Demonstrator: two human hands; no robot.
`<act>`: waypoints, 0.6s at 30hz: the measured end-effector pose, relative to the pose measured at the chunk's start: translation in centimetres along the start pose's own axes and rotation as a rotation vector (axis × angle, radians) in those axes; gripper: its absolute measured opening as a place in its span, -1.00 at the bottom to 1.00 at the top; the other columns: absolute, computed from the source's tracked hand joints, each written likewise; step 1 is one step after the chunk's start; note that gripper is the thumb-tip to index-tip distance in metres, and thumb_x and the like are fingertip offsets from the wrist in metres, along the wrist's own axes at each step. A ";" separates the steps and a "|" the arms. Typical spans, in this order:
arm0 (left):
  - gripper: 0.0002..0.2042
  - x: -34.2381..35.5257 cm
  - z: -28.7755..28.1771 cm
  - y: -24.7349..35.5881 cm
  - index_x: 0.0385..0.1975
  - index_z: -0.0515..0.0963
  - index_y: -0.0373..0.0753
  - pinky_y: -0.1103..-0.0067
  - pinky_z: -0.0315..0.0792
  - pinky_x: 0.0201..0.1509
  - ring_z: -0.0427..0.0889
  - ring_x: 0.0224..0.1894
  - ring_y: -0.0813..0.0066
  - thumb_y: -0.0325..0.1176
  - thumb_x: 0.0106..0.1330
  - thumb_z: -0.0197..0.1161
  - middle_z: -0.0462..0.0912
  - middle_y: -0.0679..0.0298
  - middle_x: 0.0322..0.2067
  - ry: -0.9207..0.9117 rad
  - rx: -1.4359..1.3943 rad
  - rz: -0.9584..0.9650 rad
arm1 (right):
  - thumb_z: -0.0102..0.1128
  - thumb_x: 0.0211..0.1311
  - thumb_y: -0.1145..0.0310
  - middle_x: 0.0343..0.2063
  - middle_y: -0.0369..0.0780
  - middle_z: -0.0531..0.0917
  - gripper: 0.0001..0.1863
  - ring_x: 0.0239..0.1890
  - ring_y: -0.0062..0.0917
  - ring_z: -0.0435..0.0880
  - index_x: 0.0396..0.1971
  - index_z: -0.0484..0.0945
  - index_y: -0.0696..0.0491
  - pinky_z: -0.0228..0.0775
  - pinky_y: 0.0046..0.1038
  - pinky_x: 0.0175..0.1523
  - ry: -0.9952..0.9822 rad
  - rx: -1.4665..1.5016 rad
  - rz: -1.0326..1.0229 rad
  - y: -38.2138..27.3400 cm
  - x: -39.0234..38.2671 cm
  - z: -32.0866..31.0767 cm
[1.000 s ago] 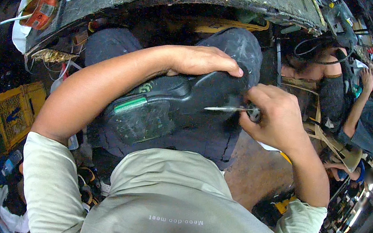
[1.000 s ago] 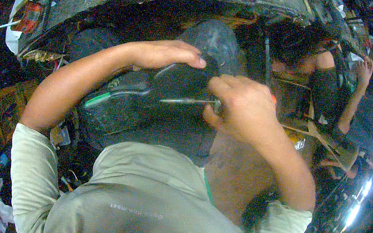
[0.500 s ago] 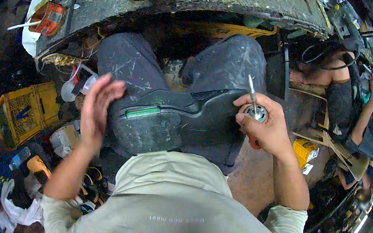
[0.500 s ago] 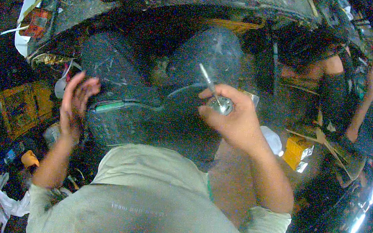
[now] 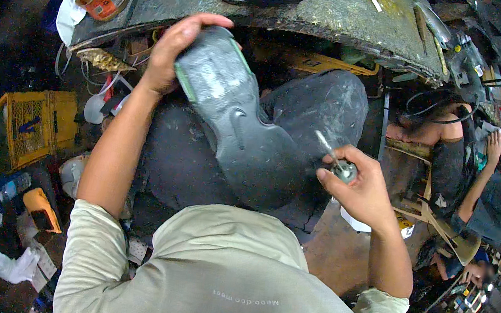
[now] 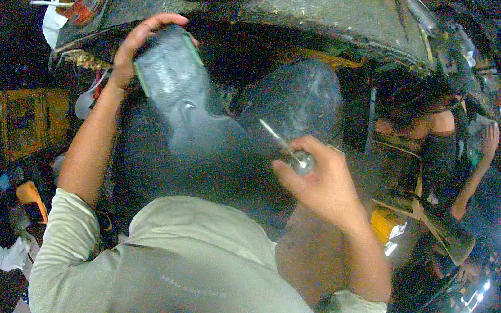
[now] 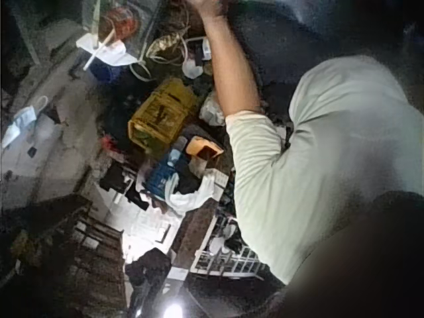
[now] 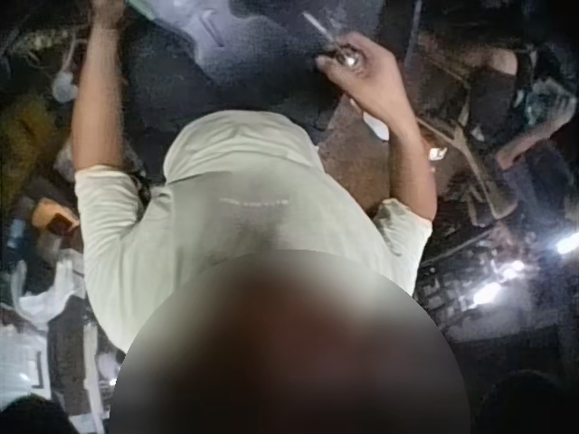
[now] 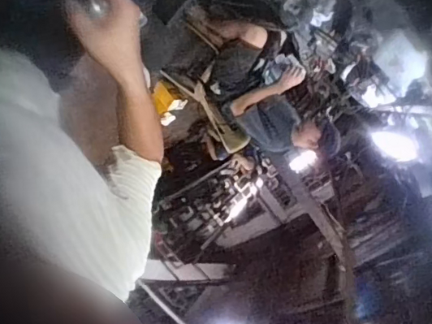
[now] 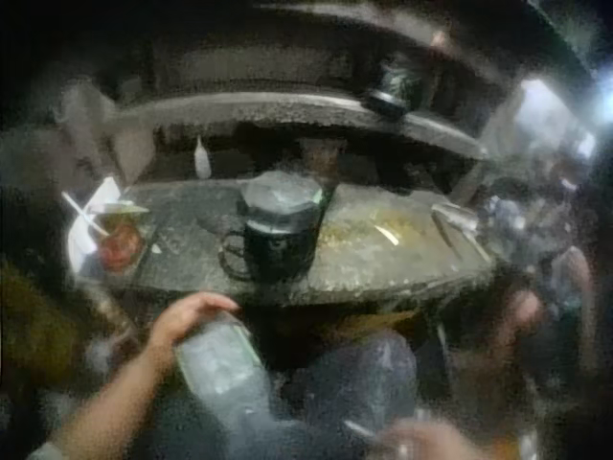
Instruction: The person uses a screwdriver to scrape and clean the surface of a black shoe sole, then applies a liquid with a brush to the sole. The person repeatedly scrapes different areas of the sole and applies the liquid, then places the sole on a nearby shelf.
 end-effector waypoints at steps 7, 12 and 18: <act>-0.49 3.2 3.2 -5.4 0.03 0.62 -0.31 0.56 0.39 0.19 0.60 0.00 0.48 0.04 0.50 -0.02 0.68 0.22 -0.07 -0.066 0.249 -0.002 | 0.40 0.05 0.35 -0.45 -0.11 0.67 -0.79 -0.36 -0.12 0.71 -0.39 0.57 0.09 0.55 -0.16 -0.26 0.165 -0.675 -0.292 -2.7 1.5 -0.3; -0.47 3.5 3.3 -6.6 0.05 0.62 -0.29 0.51 0.37 0.23 0.56 0.02 0.46 0.09 0.55 -0.04 0.66 0.24 -0.08 -0.029 0.185 -0.051 | 0.37 0.07 0.29 -0.48 -0.11 0.64 -0.78 -0.38 -0.14 0.70 -0.40 0.56 0.09 0.54 -0.14 -0.27 0.102 -0.785 -0.367 -4.5 3.3 0.3; -0.45 3.6 2.5 -7.3 0.10 0.58 -0.29 0.49 0.37 0.22 0.54 0.01 0.42 0.12 0.55 -0.03 0.62 0.25 -0.04 0.068 0.226 -0.090 | 0.31 0.15 0.19 -0.40 -0.06 0.69 -0.73 -0.36 -0.10 0.74 -0.31 0.56 0.09 0.62 -0.11 -0.25 -0.003 -0.872 -0.335 -4.4 4.1 1.1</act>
Point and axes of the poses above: each hand's wrist, its own x-axis towards the middle knuckle, its own z-axis out of the palm, y = z × x, the point moved 8 cm from there along x, towards the middle knuckle
